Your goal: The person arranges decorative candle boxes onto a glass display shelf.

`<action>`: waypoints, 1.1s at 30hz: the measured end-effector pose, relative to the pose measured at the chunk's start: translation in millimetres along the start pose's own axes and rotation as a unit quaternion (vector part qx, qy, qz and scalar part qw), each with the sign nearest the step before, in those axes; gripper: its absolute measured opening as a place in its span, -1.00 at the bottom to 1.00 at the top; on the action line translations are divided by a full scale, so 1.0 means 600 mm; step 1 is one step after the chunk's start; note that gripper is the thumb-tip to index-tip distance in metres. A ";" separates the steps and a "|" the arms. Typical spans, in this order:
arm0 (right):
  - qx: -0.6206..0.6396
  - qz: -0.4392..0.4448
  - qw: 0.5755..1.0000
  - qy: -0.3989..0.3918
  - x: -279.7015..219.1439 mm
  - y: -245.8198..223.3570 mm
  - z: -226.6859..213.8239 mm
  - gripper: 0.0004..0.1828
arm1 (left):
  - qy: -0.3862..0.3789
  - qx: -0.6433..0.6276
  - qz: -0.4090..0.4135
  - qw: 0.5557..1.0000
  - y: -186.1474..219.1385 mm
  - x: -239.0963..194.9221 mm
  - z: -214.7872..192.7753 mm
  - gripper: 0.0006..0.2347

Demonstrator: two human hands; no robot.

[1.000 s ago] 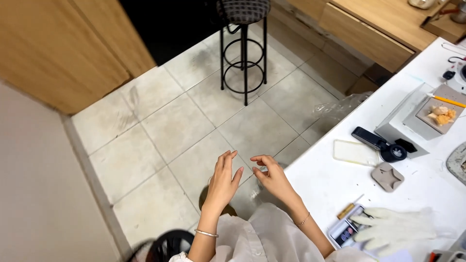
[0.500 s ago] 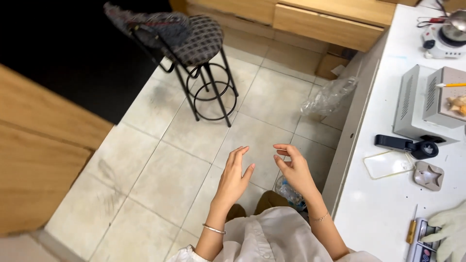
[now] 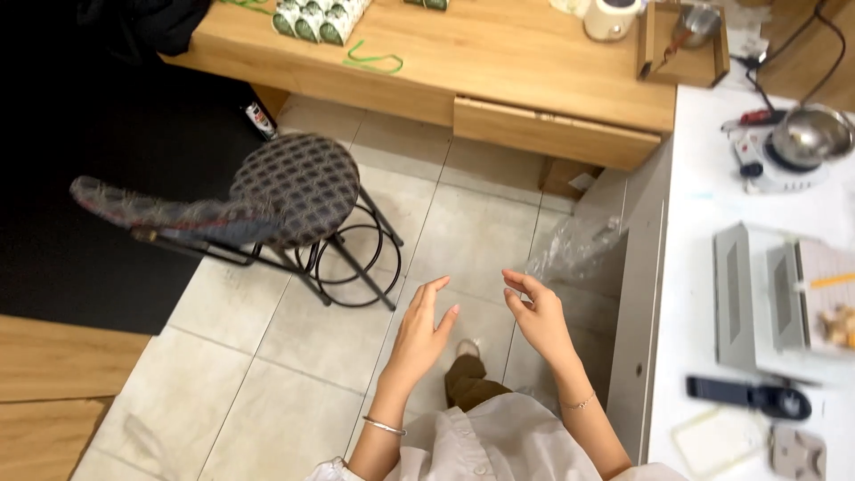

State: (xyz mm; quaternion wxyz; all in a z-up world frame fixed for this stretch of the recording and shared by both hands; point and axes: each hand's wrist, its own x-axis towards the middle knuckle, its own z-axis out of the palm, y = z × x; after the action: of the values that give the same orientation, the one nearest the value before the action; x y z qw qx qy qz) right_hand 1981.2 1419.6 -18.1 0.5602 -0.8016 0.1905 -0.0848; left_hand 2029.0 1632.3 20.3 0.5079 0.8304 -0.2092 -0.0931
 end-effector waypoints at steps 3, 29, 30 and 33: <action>-0.004 0.008 1.000 -0.007 0.110 -0.058 -0.027 -0.61 | 0.013 -0.004 -0.002 1.000 0.001 0.110 0.010 -0.62; 0.010 -0.003 1.000 -0.025 0.992 -0.063 0.058 -0.68 | 0.023 -0.005 0.049 0.999 -0.170 1.045 -0.077 -0.63; 0.012 -0.004 1.000 -0.028 1.021 -0.060 0.061 -0.68 | 0.017 0.003 0.043 0.999 -0.175 1.071 -0.082 -0.64; 0.017 -0.003 0.999 -0.039 1.113 -0.047 0.068 -0.68 | 0.012 0.017 0.021 1.000 -0.190 1.135 -0.087 -0.66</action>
State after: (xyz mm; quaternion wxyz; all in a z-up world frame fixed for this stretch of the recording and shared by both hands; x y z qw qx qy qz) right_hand 2611.0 1195.9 -58.2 0.5803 -0.7954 0.1648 -0.0581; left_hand 2686.5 1418.4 -16.8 0.4981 0.8353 -0.2224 -0.0691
